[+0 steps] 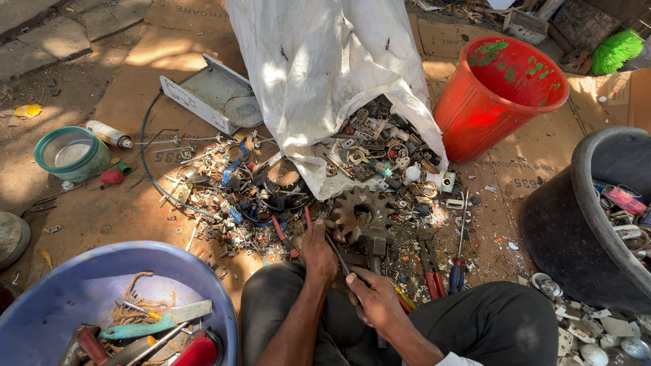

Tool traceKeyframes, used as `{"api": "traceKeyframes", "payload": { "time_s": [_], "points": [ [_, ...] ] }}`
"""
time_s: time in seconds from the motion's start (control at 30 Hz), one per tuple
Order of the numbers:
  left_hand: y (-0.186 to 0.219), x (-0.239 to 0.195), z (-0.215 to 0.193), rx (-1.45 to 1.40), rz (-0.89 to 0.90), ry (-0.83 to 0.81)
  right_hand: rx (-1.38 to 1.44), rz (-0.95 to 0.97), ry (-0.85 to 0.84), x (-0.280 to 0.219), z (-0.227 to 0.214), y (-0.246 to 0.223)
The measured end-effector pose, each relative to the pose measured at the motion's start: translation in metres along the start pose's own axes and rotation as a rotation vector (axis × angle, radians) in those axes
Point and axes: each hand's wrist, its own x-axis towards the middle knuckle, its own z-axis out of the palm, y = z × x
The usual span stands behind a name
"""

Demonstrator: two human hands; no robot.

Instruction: The person sits on the ground and uses a hammer and pliers to dismantle a small metal component. They repeatedly strike the object with the hammer and use pliers to pull or twist parts, working amidst a pile of scrap metal and tools.

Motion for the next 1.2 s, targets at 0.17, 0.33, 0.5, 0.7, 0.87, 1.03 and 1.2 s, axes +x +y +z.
{"api": "traceKeyframes", "payload": {
  "time_s": [0.17,0.33,0.5,0.7,0.87,1.03,1.2],
  "points": [
    [0.003,-0.001,-0.009,-0.023,0.015,-0.086,-0.016,0.207,-0.118,0.007,-0.034,-0.038],
    [-0.002,0.000,-0.010,0.224,0.007,-0.052,-0.136,0.127,-0.142,0.017,-0.052,-0.035],
    [-0.007,0.008,-0.010,-0.103,0.043,-0.059,-0.302,-0.330,0.088,0.014,0.019,0.030],
    [0.002,0.007,-0.012,-0.084,-0.030,-0.002,-0.117,-0.291,0.158,0.014,0.046,0.039],
    [0.022,0.011,-0.007,-0.370,-0.208,0.177,-0.273,-0.251,0.136,0.016,0.012,0.032],
    [0.036,0.023,-0.016,-0.546,-0.187,0.051,-0.787,-0.379,0.208,0.014,-0.013,0.040],
    [0.036,0.017,-0.014,-0.549,-0.286,-0.115,-1.269,-0.302,0.160,0.026,0.005,0.044]
  ]
}}
